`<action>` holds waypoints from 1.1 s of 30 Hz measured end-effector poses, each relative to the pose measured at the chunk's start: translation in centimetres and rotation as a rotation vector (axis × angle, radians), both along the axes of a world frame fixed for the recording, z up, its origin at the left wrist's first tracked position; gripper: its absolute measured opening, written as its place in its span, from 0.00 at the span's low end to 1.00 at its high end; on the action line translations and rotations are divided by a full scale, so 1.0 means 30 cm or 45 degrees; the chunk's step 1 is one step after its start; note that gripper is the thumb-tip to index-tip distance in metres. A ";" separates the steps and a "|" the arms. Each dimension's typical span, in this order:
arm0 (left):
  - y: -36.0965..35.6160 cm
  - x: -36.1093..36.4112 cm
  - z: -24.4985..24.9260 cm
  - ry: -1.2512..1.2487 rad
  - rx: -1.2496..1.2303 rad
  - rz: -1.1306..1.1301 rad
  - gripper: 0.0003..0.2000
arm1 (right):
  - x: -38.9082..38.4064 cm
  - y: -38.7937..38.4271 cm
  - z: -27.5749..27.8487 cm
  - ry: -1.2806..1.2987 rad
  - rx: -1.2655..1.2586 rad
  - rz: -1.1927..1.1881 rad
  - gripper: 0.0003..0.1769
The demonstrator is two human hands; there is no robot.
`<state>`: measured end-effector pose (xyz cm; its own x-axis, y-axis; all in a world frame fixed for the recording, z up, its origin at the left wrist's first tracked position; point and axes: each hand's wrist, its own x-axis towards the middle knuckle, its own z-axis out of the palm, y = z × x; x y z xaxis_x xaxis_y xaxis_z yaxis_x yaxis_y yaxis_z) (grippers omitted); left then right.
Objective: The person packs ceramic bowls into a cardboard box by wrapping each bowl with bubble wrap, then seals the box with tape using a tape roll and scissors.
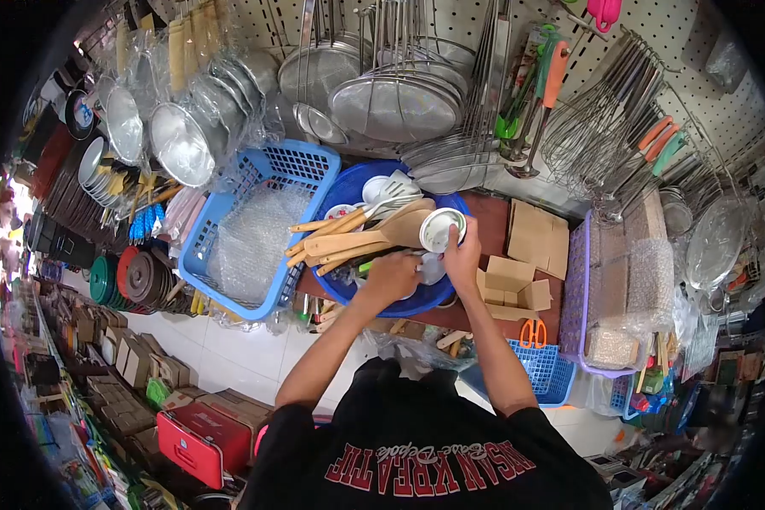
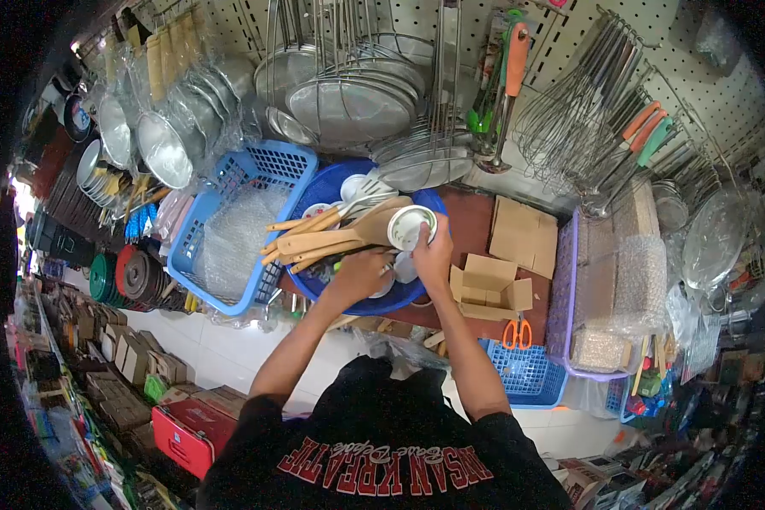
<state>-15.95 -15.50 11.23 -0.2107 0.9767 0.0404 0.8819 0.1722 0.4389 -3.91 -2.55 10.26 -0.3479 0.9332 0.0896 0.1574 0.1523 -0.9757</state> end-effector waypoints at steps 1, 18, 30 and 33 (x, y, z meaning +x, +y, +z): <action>0.057 0.022 -0.037 0.010 0.026 -0.039 0.11 | -0.002 0.025 -0.069 -0.004 0.123 -0.007 0.11; 0.230 -0.013 -0.163 -0.118 -0.409 -0.400 0.26 | -0.017 0.077 -0.149 0.026 0.736 -0.095 0.11; 0.202 -0.070 -0.215 -0.344 -0.215 -0.430 0.34 | -0.008 0.066 -0.137 0.024 0.576 -0.065 0.13; 0.188 -0.059 -0.146 -0.379 -0.247 -0.426 0.35 | -0.015 0.075 -0.141 0.055 0.677 -0.081 0.13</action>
